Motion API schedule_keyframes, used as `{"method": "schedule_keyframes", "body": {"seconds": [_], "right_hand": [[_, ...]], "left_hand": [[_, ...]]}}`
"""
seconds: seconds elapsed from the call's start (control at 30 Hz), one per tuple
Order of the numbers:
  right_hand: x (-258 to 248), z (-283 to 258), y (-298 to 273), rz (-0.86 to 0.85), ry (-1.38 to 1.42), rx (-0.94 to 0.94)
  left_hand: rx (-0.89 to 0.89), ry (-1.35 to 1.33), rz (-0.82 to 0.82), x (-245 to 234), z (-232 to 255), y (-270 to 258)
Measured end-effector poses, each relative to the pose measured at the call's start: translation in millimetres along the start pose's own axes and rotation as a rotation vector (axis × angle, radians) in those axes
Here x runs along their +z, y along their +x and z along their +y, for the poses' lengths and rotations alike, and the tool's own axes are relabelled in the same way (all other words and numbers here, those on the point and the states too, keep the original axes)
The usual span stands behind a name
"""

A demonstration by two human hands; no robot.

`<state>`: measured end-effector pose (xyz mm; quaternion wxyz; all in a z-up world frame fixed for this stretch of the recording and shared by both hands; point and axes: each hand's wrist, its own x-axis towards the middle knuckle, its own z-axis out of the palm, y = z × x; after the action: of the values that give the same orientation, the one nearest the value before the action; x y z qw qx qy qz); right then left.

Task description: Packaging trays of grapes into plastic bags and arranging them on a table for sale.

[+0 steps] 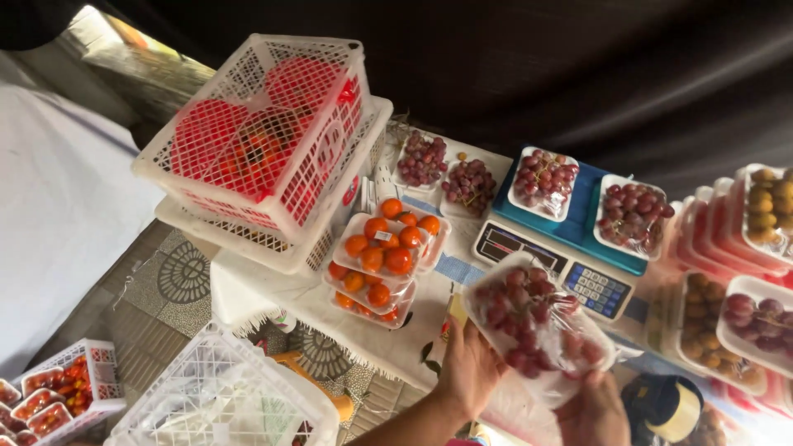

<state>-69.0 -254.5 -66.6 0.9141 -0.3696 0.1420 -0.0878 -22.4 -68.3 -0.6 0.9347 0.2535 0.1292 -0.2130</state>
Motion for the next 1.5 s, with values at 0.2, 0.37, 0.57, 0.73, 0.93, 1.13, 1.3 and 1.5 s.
{"method": "schedule_keyframes", "body": {"seconds": [0.2, 0.37, 0.57, 0.73, 0.93, 1.13, 1.3, 1.5], "right_hand": [[28.0, -5.1, -51.6, 0.222, -0.140, 0.338], [-12.5, -62.0, -12.8, 0.112, -0.573, 0.070], [99.7, -90.5, -17.7, 0.073, -1.007, 0.182], [94.7, -70.0, -10.8, -0.012, -0.907, 0.220], [79.1, -63.6, -3.1, -0.046, -0.522, 0.176], [71.2, -60.0, -5.3, -0.048, -0.159, 0.217], [70.8, -54.7, -3.0, 0.306, -0.314, 0.033], [87.7, -53.3, -16.1, 0.363, -0.560, -0.047]], "left_hand": [[-0.091, -0.170, -0.243, 16.3, 31.1, -2.8], [-0.136, -0.117, -0.171, 9.9, 40.1, -19.8], [-0.149, -0.020, 0.012, -5.2, 28.4, -28.4], [-0.027, 0.112, 0.116, -2.3, 27.7, -38.0], [-0.132, -0.029, 0.083, -13.4, 27.1, -39.4], [-0.192, -0.119, 0.070, -20.1, 26.3, -41.3], [-0.131, -0.191, 0.013, -9.4, 20.2, -44.5], [-0.234, -0.100, 0.012, -4.6, 22.8, -51.1]]}}
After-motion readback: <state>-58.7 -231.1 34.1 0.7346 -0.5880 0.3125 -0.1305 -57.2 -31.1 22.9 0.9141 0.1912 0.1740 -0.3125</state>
